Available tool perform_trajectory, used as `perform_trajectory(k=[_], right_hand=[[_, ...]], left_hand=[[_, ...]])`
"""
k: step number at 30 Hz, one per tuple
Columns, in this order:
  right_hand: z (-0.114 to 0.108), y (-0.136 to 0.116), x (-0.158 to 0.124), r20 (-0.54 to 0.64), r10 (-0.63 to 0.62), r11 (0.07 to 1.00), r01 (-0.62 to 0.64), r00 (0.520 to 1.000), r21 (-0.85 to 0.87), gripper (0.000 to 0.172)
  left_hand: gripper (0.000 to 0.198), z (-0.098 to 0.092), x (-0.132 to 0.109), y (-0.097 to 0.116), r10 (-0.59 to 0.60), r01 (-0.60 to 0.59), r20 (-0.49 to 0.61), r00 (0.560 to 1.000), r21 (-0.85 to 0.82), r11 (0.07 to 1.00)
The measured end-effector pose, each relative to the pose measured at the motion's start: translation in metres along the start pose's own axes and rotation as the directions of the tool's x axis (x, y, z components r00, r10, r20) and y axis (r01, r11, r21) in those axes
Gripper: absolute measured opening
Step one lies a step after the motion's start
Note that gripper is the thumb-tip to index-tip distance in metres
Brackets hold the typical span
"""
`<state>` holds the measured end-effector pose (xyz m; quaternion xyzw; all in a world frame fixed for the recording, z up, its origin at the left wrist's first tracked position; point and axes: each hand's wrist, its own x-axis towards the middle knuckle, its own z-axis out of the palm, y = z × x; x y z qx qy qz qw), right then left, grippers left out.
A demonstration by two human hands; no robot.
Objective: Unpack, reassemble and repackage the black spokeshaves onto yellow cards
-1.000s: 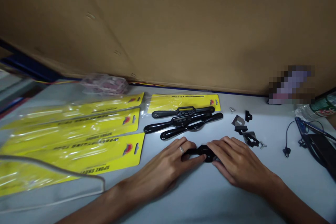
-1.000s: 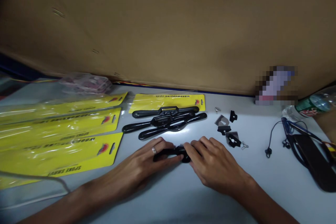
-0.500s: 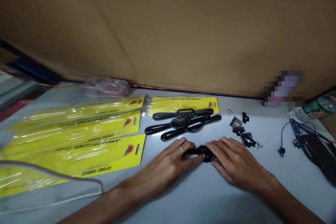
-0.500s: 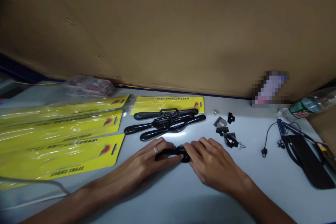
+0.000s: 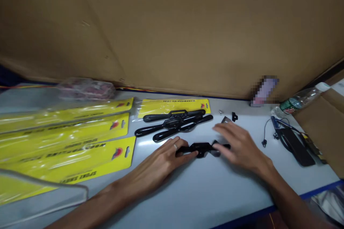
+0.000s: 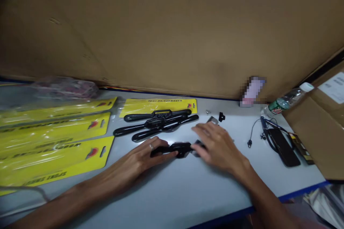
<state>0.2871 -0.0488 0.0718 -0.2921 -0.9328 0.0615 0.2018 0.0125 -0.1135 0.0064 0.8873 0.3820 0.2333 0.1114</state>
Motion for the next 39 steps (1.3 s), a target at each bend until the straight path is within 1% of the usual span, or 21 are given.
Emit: perform_trajectory(k=[1,2,3,4,5,6,7,8,10,13,16,21,24,26,29,31,34,39], right_hand=[[-0.011,0.005,-0.003,-0.115,0.081,0.997,-0.081,0.990,0.008,0.027],[-0.022,0.011,-0.008,-0.231,0.181,0.983,-0.182,0.956,0.014,0.020],[-0.031,0.017,-0.015,-0.323,0.280,0.957,-0.290,0.904,0.018,0.016],[-0.038,0.023,-0.024,-0.377,0.365,0.922,-0.388,0.851,0.016,0.015],[-0.042,0.029,-0.035,-0.380,0.426,0.889,-0.459,0.821,0.005,0.017],[-0.044,0.035,-0.046,-0.322,0.476,0.864,-0.504,0.818,-0.003,0.018],[-0.042,0.039,-0.056,-0.225,0.507,0.852,-0.523,0.832,-0.012,0.018],[-0.039,0.044,-0.066,-0.129,0.528,0.844,-0.535,0.840,-0.028,0.017],[-0.030,0.049,-0.079,-0.006,0.553,0.832,-0.552,0.833,-0.053,0.017],[-0.019,0.054,-0.082,0.084,0.552,0.834,-0.547,0.830,-0.074,0.021],[-0.017,0.057,-0.075,0.152,0.537,0.843,-0.537,0.830,-0.047,0.012],[-0.020,0.059,-0.072,0.187,0.559,0.809,-0.581,0.808,0.090,0.006],[-0.021,0.056,-0.072,0.206,0.568,0.796,-0.596,0.797,0.109,0.011],[-0.022,0.054,-0.070,0.243,0.562,0.791,-0.600,0.791,0.124,0.011],[-0.022,0.050,-0.068,0.279,0.578,0.765,-0.628,0.767,0.142,0.016],[-0.021,0.049,-0.067,0.270,0.597,0.749,-0.646,0.755,0.148,0.020],[-0.017,0.048,-0.066,0.240,0.611,0.739,-0.652,0.754,0.167,0.017],[-0.010,0.052,-0.068,0.201,0.625,0.723,-0.657,0.754,0.213,0.018]], left_hand=[[0.050,0.001,0.000,0.000,-0.004,0.004,-0.016,1.000,-0.007,1.000],[0.050,0.002,-0.001,-0.001,-0.007,0.006,-0.035,0.999,-0.016,1.000],[0.049,0.004,-0.002,-0.001,-0.012,0.011,-0.049,0.999,-0.025,1.000],[0.049,0.006,-0.003,-0.002,-0.017,0.015,-0.059,0.998,-0.031,0.999],[0.051,0.008,-0.003,-0.002,-0.019,0.017,-0.062,0.998,-0.036,0.999],[0.053,0.010,-0.004,-0.003,-0.022,0.019,-0.065,0.998,-0.040,0.999],[0.056,0.011,-0.005,-0.003,-0.025,0.022,-0.066,0.998,-0.042,0.999],[0.059,0.013,-0.006,-0.003,-0.023,0.020,-0.069,0.997,-0.043,0.999],[0.065,0.014,-0.007,-0.004,-0.021,0.018,-0.069,0.997,-0.044,0.999],[0.072,0.015,-0.009,-0.004,-0.013,0.011,-0.059,0.998,-0.019,1.000],[0.075,0.015,-0.010,-0.003,-0.026,0.026,-0.043,0.999,-0.003,1.000],[0.067,0.013,-0.008,0.000,-0.037,0.037,-0.060,0.997,-0.016,0.999],[0.068,0.012,-0.006,0.000,-0.013,0.012,-0.064,0.998,-0.016,1.000],[0.072,0.013,-0.006,-0.001,-0.001,0.000,-0.070,0.998,-0.015,1.000],[0.077,0.014,-0.006,-0.001,-0.001,0.000,-0.072,0.997,-0.006,1.000],[0.075,0.013,-0.006,0.001,-0.012,0.012,-0.060,0.998,-0.002,1.000],[0.074,0.009,-0.002,0.004,-0.012,0.012,-0.032,0.999,0.009,1.000],[0.072,0.001,0.002,0.008,-0.012,0.009,0.039,0.999,0.087,0.996]])
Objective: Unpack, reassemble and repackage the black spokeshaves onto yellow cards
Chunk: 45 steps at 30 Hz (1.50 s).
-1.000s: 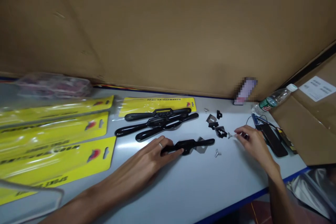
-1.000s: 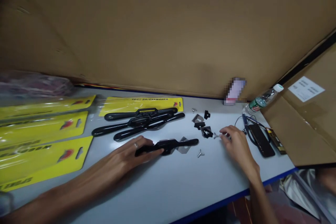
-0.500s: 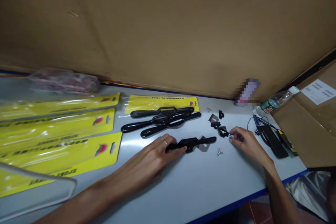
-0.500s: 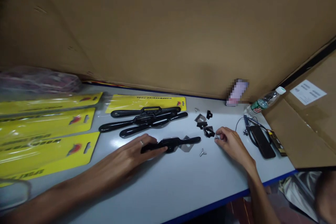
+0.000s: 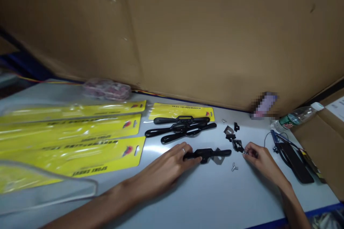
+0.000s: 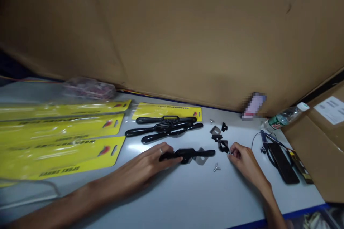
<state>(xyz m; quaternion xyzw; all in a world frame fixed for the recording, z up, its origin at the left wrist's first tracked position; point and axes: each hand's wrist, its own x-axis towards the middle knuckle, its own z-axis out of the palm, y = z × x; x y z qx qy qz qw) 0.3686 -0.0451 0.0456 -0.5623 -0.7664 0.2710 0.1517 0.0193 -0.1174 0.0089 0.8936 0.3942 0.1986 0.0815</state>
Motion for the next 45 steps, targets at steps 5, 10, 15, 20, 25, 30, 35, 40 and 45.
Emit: perform_trajectory(k=[5,10,15,20,25,30,35,40,45], right_hand=[[0.003,0.002,-0.008,-0.128,0.046,0.995,-0.034,0.991,0.095,0.021],[0.008,-0.029,-0.016,-0.115,0.028,0.970,0.001,0.993,0.244,0.025],[0.034,-0.078,-0.002,-0.079,-0.255,0.962,0.262,0.964,0.083,0.007],[0.061,-0.094,0.009,-0.072,-0.486,0.872,0.489,0.871,0.033,0.010],[0.069,-0.093,0.008,-0.169,-0.547,0.831,0.557,0.820,0.014,0.011],[0.070,-0.094,0.010,-0.177,-0.573,0.814,0.580,0.800,-0.015,0.012],[0.074,-0.096,0.012,-0.125,-0.652,0.759,0.641,0.748,-0.116,0.010],[0.080,-0.096,0.005,-0.004,-0.761,0.599,0.700,0.649,-0.390,0.018],[0.084,-0.097,0.004,0.008,-0.769,0.574,0.696,0.639,-0.430,0.020]], left_hand=[[0.067,-0.002,0.001,0.000,0.017,-0.017,0.005,1.000,-0.011,1.000],[0.065,-0.003,0.003,0.001,0.019,-0.019,0.021,1.000,0.003,1.000],[0.058,-0.007,0.005,0.003,0.005,-0.005,0.034,0.999,0.010,1.000],[0.056,-0.009,0.007,0.005,0.004,-0.006,0.061,0.998,0.048,0.999],[0.047,-0.008,0.007,0.005,0.003,-0.005,0.039,0.999,0.050,0.999],[0.044,-0.011,0.008,0.006,0.012,-0.014,0.033,0.999,0.060,0.998],[0.037,-0.012,0.009,0.007,0.032,-0.032,-0.007,0.999,0.073,0.997],[0.035,-0.010,0.009,0.007,0.023,-0.022,-0.012,1.000,0.070,0.997],[0.035,-0.008,0.009,0.006,0.012,-0.012,0.012,1.000,0.053,0.999]])
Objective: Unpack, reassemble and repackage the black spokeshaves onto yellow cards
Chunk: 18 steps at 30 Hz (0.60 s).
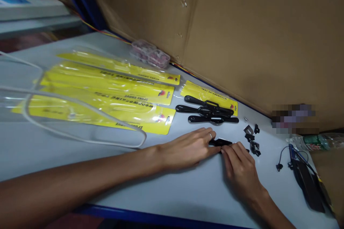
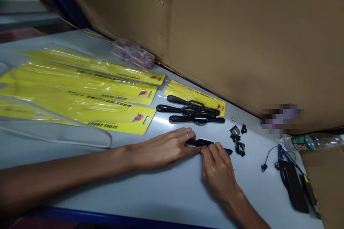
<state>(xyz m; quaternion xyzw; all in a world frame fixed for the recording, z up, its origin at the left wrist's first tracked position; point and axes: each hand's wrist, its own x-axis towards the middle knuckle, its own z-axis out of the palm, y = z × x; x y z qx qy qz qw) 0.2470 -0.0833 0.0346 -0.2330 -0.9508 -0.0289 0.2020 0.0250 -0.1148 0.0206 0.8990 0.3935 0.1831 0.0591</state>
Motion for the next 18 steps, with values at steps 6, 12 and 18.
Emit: perform_trajectory(k=[6,12,18], right_hand=[[-0.003,0.008,0.005,0.013,0.124,0.965,-0.124,0.992,0.229,0.017],[-0.009,0.017,0.004,0.066,0.057,0.972,-0.071,0.996,0.224,0.022],[-0.022,0.022,0.005,0.159,-0.130,0.992,0.127,0.979,0.026,0.026]], left_hand=[[0.040,-0.002,0.001,0.000,-0.026,0.027,0.046,0.999,-0.009,1.000],[0.038,-0.002,0.001,0.000,-0.013,0.014,0.026,1.000,-0.018,1.000],[0.047,-0.001,-0.001,0.000,-0.013,0.013,0.011,1.000,-0.007,1.000]])
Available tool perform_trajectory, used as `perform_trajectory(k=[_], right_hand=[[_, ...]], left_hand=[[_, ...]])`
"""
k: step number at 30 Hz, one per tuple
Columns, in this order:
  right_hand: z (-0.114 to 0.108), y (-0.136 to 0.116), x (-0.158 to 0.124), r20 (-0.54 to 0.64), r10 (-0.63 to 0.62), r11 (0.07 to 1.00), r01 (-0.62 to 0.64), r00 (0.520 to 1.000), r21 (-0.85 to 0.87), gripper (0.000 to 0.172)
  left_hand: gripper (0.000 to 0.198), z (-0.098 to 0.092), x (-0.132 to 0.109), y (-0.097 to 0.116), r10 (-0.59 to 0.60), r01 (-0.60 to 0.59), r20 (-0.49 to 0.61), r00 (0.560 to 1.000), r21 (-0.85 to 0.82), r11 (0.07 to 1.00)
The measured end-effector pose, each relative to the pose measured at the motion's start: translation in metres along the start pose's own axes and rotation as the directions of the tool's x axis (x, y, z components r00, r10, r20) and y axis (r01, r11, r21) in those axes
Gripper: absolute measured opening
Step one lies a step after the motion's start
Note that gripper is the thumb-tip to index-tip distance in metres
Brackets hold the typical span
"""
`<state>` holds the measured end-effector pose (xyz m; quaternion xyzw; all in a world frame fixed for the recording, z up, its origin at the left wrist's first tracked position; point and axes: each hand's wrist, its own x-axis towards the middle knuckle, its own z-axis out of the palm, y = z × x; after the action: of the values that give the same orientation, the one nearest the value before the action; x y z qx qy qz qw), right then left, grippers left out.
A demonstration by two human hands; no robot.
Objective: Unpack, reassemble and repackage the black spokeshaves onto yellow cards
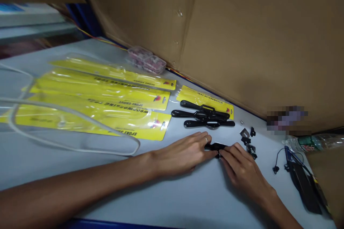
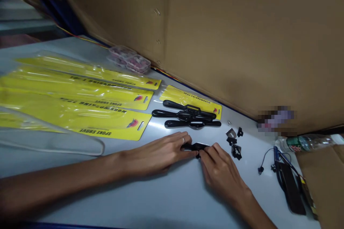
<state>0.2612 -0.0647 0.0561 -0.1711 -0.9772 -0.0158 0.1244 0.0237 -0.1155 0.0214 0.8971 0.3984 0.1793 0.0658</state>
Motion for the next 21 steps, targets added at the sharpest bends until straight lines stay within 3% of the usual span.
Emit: perform_trajectory(k=[4,7,11,14,18,21], right_hand=[[-0.002,-0.002,0.003,0.003,-0.061,0.991,0.061,0.998,-0.120,0.026],[0.006,-0.006,0.007,-0.021,0.024,0.991,-0.027,0.999,-0.131,0.028],[0.018,-0.008,0.009,-0.066,0.221,0.975,-0.219,0.973,0.045,0.038],[0.016,-0.003,0.004,-0.073,0.297,0.945,-0.281,0.952,0.167,0.044],[-0.001,0.007,-0.003,-0.026,0.181,0.968,-0.173,0.983,0.184,0.023],[-0.007,0.011,-0.005,0.005,0.087,0.991,-0.087,0.996,0.103,0.027]], left_hand=[[0.047,0.002,0.000,0.000,0.000,0.000,-0.014,1.000,-0.021,1.000],[0.043,0.002,-0.001,0.000,0.006,-0.006,-0.017,1.000,-0.030,1.000],[0.043,0.002,-0.001,-0.001,0.017,-0.018,-0.039,0.999,-0.022,1.000],[0.049,0.001,-0.001,-0.001,0.007,-0.007,-0.019,1.000,-0.016,1.000],[0.046,0.001,-0.001,0.000,0.005,-0.006,-0.011,1.000,-0.022,1.000],[0.045,0.003,-0.002,-0.001,0.014,-0.015,-0.043,0.999,-0.029,0.999]])
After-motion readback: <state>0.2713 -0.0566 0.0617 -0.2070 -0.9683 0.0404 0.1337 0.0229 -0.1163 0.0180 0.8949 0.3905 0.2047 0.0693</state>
